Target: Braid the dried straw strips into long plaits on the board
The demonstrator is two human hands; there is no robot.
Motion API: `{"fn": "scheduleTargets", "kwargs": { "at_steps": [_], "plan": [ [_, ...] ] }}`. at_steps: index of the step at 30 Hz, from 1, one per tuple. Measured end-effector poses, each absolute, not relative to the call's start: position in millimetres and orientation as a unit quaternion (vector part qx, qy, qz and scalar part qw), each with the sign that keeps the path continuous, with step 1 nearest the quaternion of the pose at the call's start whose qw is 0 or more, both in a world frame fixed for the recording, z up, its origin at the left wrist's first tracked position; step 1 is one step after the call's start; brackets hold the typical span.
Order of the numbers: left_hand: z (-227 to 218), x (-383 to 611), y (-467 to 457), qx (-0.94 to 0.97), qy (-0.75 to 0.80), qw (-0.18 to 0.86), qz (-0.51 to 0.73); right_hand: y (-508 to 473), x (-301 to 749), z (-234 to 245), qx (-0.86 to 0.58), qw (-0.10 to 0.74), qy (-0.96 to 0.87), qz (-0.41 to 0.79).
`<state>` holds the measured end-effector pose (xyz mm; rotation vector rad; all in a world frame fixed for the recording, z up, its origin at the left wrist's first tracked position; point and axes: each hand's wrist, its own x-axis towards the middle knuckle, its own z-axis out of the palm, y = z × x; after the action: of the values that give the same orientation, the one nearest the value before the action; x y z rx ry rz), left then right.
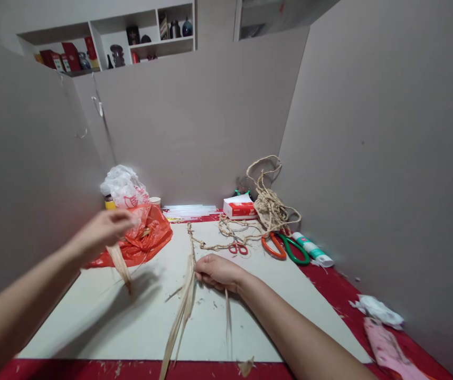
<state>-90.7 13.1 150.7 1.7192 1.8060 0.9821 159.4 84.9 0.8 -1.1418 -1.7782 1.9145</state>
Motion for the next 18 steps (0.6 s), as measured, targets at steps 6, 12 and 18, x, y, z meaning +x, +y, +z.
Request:
{"fn": "scheduleTargets", "kwargs": {
  "at_steps": [6, 12, 18],
  "plan": [
    [23.6, -6.8, 38.1, 0.725, 0.571, 0.339, 0.184, 84.5, 161.7, 1.5, -0.389, 0.143, -0.606, 0.679],
    [16.1, -30.6, 51.5, 0.624, 0.602, 0.465, 0.178, 86.5, 160.4, 1.6, -0.383, 0.139, -0.604, 0.685],
    [41.8, -83.0, 54.7, 0.653, 0.708, 0.225, 0.146, 87.8, 163.0, 2.5, -0.369, 0.131, -0.595, 0.702]
  ]
}}
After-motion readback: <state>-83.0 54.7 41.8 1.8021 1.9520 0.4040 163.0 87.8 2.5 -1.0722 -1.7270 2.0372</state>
